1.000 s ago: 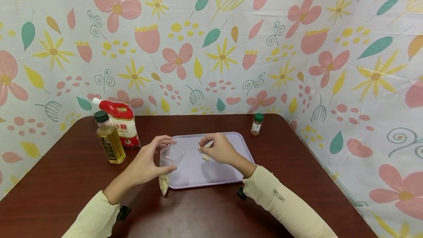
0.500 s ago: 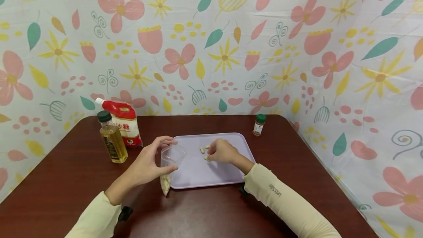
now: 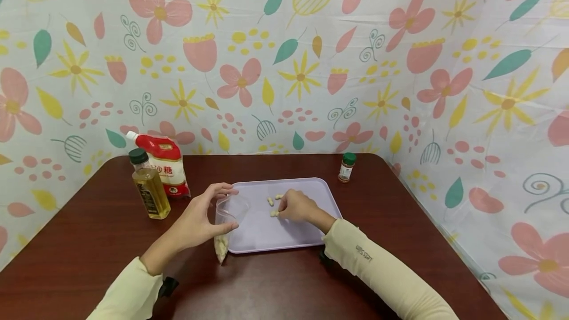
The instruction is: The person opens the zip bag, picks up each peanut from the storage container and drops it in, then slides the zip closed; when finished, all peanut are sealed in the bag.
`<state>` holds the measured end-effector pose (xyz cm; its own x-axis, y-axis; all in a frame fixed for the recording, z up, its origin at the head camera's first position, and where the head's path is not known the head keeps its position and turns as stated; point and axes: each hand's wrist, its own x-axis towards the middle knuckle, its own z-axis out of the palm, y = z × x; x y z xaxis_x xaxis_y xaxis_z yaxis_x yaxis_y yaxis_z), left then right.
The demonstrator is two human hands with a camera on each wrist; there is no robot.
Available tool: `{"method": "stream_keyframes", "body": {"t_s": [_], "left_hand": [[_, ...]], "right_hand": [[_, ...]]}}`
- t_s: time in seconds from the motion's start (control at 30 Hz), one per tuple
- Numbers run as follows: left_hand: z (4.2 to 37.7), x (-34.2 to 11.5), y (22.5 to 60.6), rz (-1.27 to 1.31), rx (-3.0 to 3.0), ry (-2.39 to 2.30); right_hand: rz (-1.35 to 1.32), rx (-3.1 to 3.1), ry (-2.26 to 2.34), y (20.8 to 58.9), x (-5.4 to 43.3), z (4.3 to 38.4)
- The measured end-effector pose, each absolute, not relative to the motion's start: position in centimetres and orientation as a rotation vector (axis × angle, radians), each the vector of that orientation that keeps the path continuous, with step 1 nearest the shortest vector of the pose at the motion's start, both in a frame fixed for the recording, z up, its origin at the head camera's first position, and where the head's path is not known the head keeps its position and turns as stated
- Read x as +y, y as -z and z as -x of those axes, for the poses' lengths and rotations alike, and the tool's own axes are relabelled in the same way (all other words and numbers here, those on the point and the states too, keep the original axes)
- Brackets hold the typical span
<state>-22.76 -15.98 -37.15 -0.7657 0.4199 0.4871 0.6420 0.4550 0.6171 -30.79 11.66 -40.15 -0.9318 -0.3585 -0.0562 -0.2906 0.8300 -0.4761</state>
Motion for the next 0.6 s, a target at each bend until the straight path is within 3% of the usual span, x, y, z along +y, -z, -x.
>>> {"method": "stream_keyframes", "body": {"t_s": [0.6], "left_hand": [[22.79,-15.92,37.28,0.941,-2.432,1.192]], "right_hand": [[0.821,2.931,1.069,39.94,12.05,30.55]]}}
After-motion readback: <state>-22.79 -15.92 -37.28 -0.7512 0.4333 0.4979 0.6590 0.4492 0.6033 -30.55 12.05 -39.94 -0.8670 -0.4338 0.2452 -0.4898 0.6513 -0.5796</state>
